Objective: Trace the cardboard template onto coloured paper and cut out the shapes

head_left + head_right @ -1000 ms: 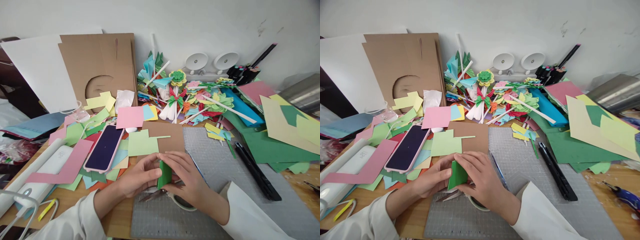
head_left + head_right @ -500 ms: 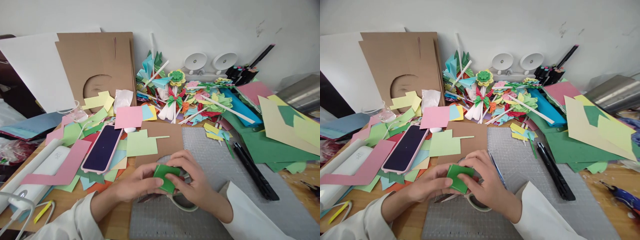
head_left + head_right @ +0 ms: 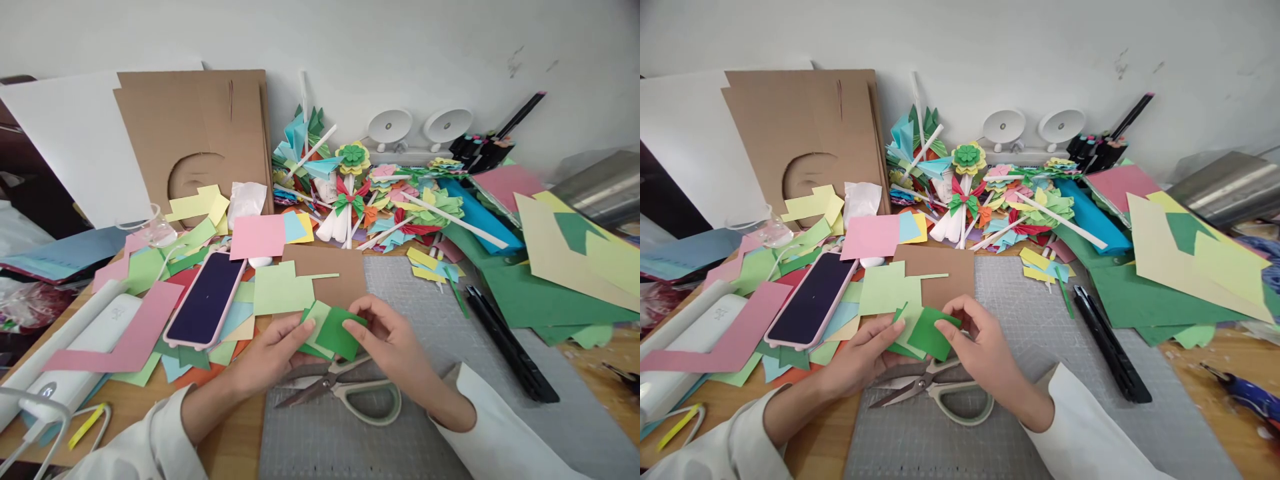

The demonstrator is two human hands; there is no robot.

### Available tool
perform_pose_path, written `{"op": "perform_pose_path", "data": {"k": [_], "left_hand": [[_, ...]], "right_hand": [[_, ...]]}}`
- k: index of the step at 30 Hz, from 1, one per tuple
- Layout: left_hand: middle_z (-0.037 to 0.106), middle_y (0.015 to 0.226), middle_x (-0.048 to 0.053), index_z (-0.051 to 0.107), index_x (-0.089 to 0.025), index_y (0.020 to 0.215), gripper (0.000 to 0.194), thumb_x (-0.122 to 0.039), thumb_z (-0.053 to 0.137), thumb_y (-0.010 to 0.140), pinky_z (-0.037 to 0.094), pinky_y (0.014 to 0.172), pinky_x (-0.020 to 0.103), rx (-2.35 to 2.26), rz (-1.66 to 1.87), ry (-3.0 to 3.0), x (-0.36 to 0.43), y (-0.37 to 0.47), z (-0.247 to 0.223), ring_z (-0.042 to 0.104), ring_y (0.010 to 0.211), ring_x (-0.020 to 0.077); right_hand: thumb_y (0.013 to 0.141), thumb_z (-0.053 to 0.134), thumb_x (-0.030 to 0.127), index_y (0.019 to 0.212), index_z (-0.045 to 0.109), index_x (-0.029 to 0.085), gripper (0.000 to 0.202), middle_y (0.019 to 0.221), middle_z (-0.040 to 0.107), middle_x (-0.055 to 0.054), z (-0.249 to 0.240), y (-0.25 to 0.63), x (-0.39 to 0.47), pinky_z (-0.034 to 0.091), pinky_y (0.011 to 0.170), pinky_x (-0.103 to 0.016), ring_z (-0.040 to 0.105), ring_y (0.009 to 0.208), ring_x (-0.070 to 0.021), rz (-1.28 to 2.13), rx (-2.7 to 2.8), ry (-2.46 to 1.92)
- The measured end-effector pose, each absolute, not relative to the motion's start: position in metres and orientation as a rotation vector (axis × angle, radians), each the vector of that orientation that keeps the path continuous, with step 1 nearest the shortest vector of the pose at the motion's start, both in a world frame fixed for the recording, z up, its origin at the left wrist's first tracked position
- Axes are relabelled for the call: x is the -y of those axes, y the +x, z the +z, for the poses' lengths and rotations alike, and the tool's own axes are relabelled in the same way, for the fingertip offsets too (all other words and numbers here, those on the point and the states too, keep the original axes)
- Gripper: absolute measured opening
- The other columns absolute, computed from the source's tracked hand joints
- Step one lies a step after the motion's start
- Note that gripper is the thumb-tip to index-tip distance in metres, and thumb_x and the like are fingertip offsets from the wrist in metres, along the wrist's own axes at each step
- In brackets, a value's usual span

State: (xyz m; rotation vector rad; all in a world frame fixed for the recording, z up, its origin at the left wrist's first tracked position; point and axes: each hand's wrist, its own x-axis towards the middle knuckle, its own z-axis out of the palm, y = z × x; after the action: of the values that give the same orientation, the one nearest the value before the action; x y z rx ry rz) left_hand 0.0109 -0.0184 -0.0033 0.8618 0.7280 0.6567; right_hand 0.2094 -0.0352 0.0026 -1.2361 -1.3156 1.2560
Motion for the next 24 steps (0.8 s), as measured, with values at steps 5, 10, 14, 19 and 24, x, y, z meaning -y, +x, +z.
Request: {"op": "perform_pose_path", "data": {"k": [5, 10, 14, 19, 24], "left_hand": [[0.072, 0.106, 0.008, 0.069, -0.016, 0.102, 0.021, -0.033, 0.061, 0.091, 0.054, 0.086, 0.033, -0.695, 0.713, 0.87, 0.017, 0.01, -0.009, 0.068, 0.097, 0.0204], [0.073, 0.104, 0.007, 0.071, -0.016, 0.101, 0.019, -0.03, 0.062, 0.091, 0.052, 0.091, 0.036, -0.654, 0.695, 0.846, 0.018, 0.01, -0.007, 0.067, 0.099, 0.0212], [0.072, 0.104, 0.009, 0.073, -0.014, 0.099, 0.025, -0.035, 0.066, 0.087, 0.051, 0.094, 0.041, -0.634, 0.719, 0.688, 0.018, 0.011, -0.003, 0.065, 0.102, 0.0245], [0.071, 0.111, 0.009, 0.072, -0.017, 0.106, 0.027, -0.036, 0.064, 0.088, 0.046, 0.099, 0.044, -0.625, 0.651, 0.757, 0.017, 0.006, -0.008, 0.062, 0.109, 0.0258], [0.064, 0.127, 0.006, 0.062, -0.025, 0.125, 0.038, -0.044, 0.051, 0.095, 0.037, 0.106, 0.047, -0.712, 0.496, 1.076, 0.013, -0.001, -0.007, 0.055, 0.121, 0.0275]], "right_hand": [[0.081, 0.066, 0.043, 0.079, 0.055, 0.022, 0.024, 0.072, 0.05, 0.001, 0.003, 0.209, 0.032, 0.044, 0.056, -0.024, 0.048, 0.064, -0.0138, 1.276, 1.248, -1.225], [0.083, 0.064, 0.039, 0.078, 0.058, 0.021, 0.019, 0.074, 0.053, 0.0, 0.001, 0.209, 0.032, 0.043, 0.058, -0.025, 0.049, 0.066, -0.0148, 1.244, 1.366, -1.224], [0.083, 0.064, 0.038, 0.077, 0.058, 0.021, 0.018, 0.074, 0.053, 0.0, 0.0, 0.21, 0.031, 0.045, 0.061, -0.025, 0.051, 0.068, -0.0152, 1.18, 1.38, -1.228], [0.082, 0.064, 0.035, 0.082, 0.056, 0.022, 0.015, 0.077, 0.053, 0.001, -0.004, 0.211, 0.029, 0.045, 0.059, -0.024, 0.053, 0.069, -0.0145, 1.22, 1.382, -1.236], [0.085, 0.061, 0.028, 0.086, 0.055, 0.022, 0.008, 0.083, 0.055, 0.0, -0.01, 0.212, 0.03, 0.047, 0.064, -0.023, 0.056, 0.075, -0.0144, 1.14, 1.469, -1.225]]}}
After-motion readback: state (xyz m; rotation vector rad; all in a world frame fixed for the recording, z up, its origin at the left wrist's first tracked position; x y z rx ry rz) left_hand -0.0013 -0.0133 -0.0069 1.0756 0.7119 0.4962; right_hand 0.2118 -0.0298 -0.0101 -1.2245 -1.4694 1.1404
